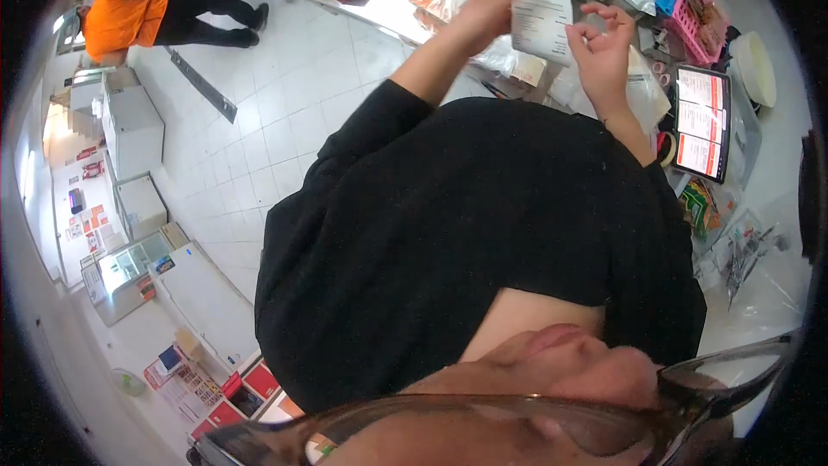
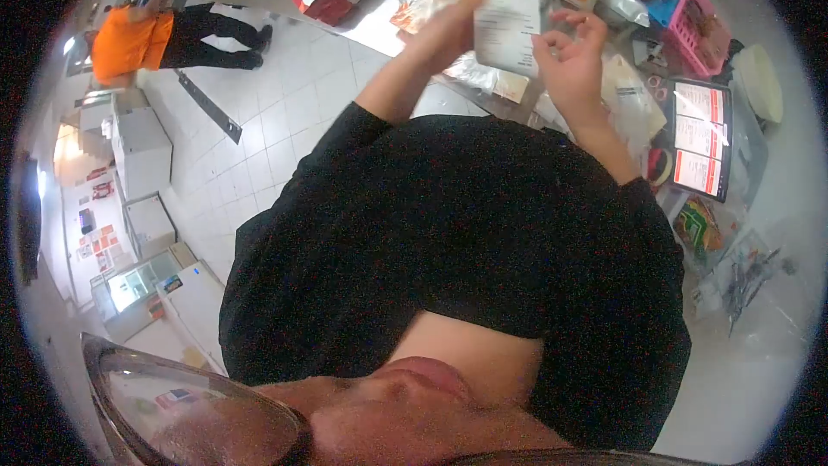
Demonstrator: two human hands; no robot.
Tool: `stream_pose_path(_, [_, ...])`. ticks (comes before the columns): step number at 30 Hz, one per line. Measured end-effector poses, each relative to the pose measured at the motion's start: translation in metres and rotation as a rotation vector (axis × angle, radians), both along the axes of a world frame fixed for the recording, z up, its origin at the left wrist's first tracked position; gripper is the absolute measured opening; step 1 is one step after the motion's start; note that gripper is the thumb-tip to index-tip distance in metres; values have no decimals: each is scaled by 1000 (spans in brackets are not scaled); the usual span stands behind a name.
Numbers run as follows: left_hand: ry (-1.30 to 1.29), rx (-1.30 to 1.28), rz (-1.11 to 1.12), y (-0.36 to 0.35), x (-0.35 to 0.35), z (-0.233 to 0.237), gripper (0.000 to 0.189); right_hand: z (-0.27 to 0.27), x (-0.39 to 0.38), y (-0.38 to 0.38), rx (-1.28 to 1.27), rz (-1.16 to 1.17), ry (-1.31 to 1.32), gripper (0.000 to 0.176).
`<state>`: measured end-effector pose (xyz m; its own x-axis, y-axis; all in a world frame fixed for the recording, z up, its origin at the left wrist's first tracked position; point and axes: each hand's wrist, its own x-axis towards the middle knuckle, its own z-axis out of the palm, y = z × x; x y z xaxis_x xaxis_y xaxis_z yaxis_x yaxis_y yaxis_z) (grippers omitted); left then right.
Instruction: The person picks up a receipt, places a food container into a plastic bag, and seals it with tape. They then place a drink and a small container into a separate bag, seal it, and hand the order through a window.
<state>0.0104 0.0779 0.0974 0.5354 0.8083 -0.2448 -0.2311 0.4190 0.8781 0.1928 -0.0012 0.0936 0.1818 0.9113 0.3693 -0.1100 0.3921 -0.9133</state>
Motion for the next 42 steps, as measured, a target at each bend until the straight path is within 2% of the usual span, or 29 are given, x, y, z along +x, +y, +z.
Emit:
stream_pose_path(2, [253,225,3,-21,5,-4,35,-7,0,-4,-53,-20,-15,54])
stream_pose_path(7, [313,301,-71,-44,-11,-41,40,-38,2,-20,-247,-22,-11,50])
stream_pose_path(10, [453,408,-54,-36,-30,-40,42,-46,5,-22,-257,-61,-23,42])
stream_pose_path(11, [438,294,-81,-33,-39,-36,39,-52,9,-16,-226,-81,-73,41])
stream_pose_path(14, [396,278,-124,-15,-55,-57,37,-41,6,-6,-143,-6,-121,35])
stream_pose_path(15, [429,322,-133,-11,-60,-56,35,-31,4,-2,-117,41,-122,33])
stream_pose_path(18, [505,287,-255,-7,-72,0,34,-10,1,17,-66,129,-288,30])
stream_pose_path(19, [383,297,-271,-1,-75,-7,32,-1,0,22,-74,183,-298,29])
stream_pose_path(21, [313,283,-355,10,-84,-11,31,18,-5,33,-91,297,-316,28])
stream_pose_path(24, [274,272,-436,24,-97,-10,30,34,-23,48,-108,343,-576,26])
stream_pose_path(25, [244,250,-456,27,-101,-9,30,29,-30,54,-147,309,-670,27])
stream_pose_path(28, [196,227,-468,38,-107,-26,33,-10,-41,66,-315,348,-684,27])
stream_pose_path(29, [185,227,-459,42,-109,-36,35,-20,-44,71,-326,373,-566,25])
stream_pose_path(32, [636,565,-357,60,-132,-54,40,-28,-42,110,-104,156,-994,22])
stream_pose_path(36, [897,424,-218,82,-157,-66,38,-72,-15,207,64,180,-1296,28])
stream_pose_path(37, [908,454,-146,85,-158,-88,41,-87,-16,226,62,196,-1263,29])
stream_pose_path(39, [993,457,-95,84,-150,-103,41,-125,-19,251,59,226,-1197,32])
stream_pose_path(42, [981,394,44,73,-140,-114,40,-147,-35,263,-544,364,-671,34])
